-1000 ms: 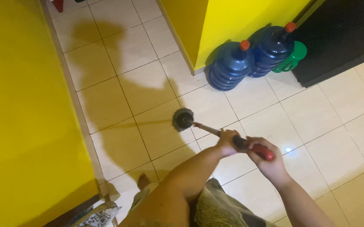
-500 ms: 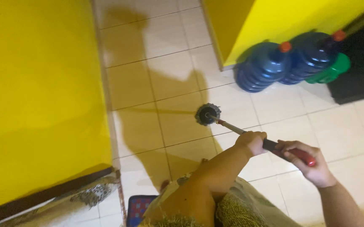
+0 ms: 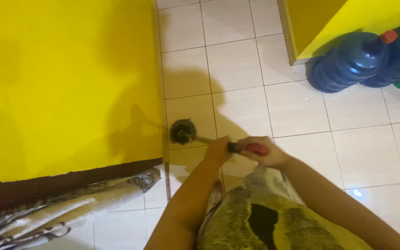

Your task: Mop the floor of a home passing through a hallway and kitchen.

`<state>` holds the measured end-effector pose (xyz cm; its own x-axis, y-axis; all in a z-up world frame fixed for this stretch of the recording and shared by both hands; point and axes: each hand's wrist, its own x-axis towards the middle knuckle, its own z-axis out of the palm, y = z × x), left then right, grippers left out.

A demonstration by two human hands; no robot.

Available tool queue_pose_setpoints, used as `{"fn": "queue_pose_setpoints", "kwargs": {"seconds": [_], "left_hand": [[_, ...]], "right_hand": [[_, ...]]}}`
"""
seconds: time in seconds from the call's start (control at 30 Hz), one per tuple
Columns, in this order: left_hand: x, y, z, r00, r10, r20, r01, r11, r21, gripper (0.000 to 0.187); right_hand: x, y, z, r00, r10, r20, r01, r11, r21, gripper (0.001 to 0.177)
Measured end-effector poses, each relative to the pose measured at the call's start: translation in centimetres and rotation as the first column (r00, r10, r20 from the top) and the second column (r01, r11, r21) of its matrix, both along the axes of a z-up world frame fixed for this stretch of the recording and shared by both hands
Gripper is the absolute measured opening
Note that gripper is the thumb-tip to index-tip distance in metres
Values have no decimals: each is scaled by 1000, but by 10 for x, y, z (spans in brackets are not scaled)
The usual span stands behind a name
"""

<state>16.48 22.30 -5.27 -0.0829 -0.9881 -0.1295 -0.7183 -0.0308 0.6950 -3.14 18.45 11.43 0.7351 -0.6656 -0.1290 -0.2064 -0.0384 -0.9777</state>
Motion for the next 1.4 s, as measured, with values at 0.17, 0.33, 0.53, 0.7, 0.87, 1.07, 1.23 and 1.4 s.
{"fn": "queue_pose_setpoints", "kwargs": {"seconds": [0.17,0.33,0.53,0.7,0.87,1.07,1.23,1.4], "left_hand": [[70,44,-4,989,10,-146,-19,998,-61,16],[41,57,-20,975,-21,-219,-28,975,-219,17],[-21,60,-53,957,-60,-283,-28,954,-297,28],[-134,67,-69,920,-218,-325,81,919,-387,54],[-285,79,-61,867,-449,-214,422,892,-161,50],[-416,107,-34,742,-621,-251,585,784,-210,38],[-448,120,0,717,-670,-194,649,742,-166,36],[-417,127,102,885,-418,-206,451,879,156,33]], "right_hand": [[66,45,-2,1000,-18,12,19,994,-103,13],[48,75,-10,992,-119,-27,122,988,100,13],[-6,114,-30,923,-347,165,342,938,59,16],[-94,150,-5,839,-543,-32,543,840,-6,19],[-190,212,31,621,-776,-111,761,631,-149,15],[-278,264,51,383,-895,-228,846,439,-303,17],[-336,267,57,424,-829,-365,811,527,-255,18],[-375,237,39,539,-714,-447,767,635,-89,12]]}}
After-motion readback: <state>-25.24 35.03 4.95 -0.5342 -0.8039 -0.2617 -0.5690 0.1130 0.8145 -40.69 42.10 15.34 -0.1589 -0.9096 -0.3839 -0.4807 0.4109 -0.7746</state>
